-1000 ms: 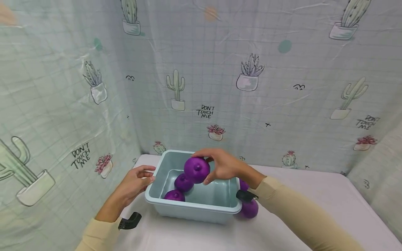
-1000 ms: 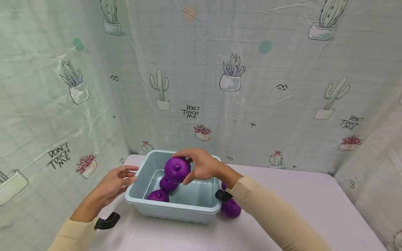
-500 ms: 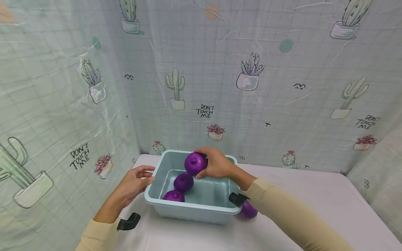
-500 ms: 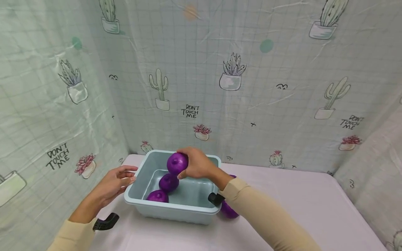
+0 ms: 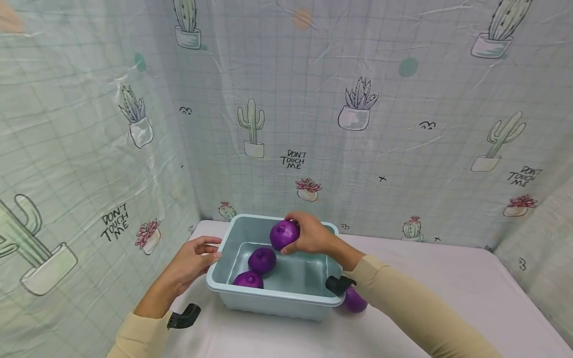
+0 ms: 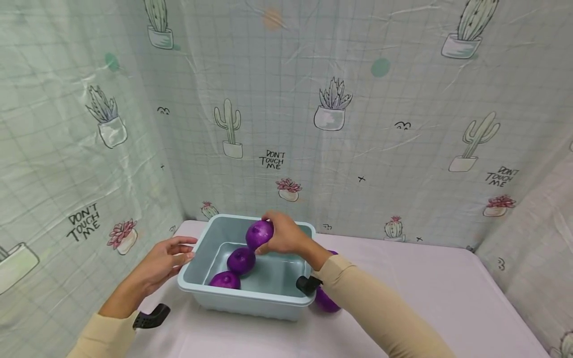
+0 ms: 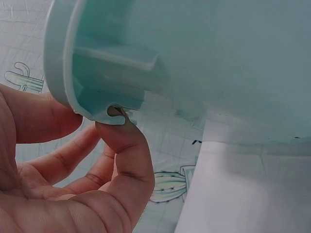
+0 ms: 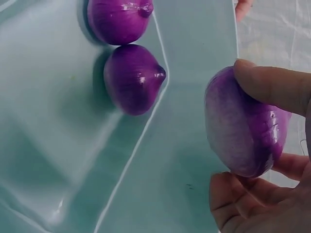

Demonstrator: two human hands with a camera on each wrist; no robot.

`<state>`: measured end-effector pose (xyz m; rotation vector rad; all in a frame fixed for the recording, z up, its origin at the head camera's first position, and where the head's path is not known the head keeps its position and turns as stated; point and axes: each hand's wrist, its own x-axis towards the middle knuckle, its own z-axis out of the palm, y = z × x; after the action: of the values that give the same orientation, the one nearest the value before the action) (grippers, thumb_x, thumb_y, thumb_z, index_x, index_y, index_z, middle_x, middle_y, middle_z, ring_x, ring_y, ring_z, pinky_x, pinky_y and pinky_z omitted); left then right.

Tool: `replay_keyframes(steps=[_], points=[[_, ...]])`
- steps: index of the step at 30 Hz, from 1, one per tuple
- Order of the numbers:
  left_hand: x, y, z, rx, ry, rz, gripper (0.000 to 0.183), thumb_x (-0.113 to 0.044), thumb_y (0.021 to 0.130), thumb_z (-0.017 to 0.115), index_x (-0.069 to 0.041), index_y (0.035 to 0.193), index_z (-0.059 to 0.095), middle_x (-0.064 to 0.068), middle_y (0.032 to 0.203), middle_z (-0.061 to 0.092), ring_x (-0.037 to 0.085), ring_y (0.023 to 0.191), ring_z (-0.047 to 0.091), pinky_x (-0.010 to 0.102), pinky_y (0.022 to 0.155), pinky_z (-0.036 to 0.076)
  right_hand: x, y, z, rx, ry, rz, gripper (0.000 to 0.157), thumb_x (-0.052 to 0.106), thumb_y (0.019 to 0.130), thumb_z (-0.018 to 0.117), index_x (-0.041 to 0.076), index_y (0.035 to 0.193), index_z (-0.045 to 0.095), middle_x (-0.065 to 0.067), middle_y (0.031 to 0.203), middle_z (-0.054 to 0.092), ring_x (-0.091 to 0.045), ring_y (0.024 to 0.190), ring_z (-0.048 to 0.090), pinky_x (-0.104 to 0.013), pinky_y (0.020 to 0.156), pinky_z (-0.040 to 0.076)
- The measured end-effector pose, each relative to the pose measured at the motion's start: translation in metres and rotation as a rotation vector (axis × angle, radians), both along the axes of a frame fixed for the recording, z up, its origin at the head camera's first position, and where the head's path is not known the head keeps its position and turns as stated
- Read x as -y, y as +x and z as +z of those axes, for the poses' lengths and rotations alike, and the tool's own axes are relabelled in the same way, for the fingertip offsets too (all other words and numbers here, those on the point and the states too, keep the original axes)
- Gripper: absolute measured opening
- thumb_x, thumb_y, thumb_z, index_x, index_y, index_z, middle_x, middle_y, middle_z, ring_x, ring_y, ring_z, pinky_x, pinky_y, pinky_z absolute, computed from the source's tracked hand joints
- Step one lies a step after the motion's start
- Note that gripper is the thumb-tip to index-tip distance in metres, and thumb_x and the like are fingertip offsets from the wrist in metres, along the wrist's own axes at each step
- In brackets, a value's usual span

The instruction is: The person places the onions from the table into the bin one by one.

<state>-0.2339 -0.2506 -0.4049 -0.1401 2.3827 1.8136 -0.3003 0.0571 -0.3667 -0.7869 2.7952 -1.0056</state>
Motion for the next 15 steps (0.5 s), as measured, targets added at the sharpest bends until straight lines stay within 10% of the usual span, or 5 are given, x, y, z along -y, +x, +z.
replay_keyframes(steps=[15], points=[[-0.0008,0.0018,0.0037,-0.01,0.009,-0.029,0.046,-0.006,0.094,0.062,-0.001,0.138,0.048,0.018,0.117,0.06,0.018,0.092,0.062,0.029,0.076,0.054,-0.0088,-0.0073,-0.0003,0.165,0.074,-0.002,0.079,0.026,0.061,0.094,0.015,0.131,0.058,-0.005,0.12,0.064,-0.02,0.105,0.061,-0.039,0.093,0.052]])
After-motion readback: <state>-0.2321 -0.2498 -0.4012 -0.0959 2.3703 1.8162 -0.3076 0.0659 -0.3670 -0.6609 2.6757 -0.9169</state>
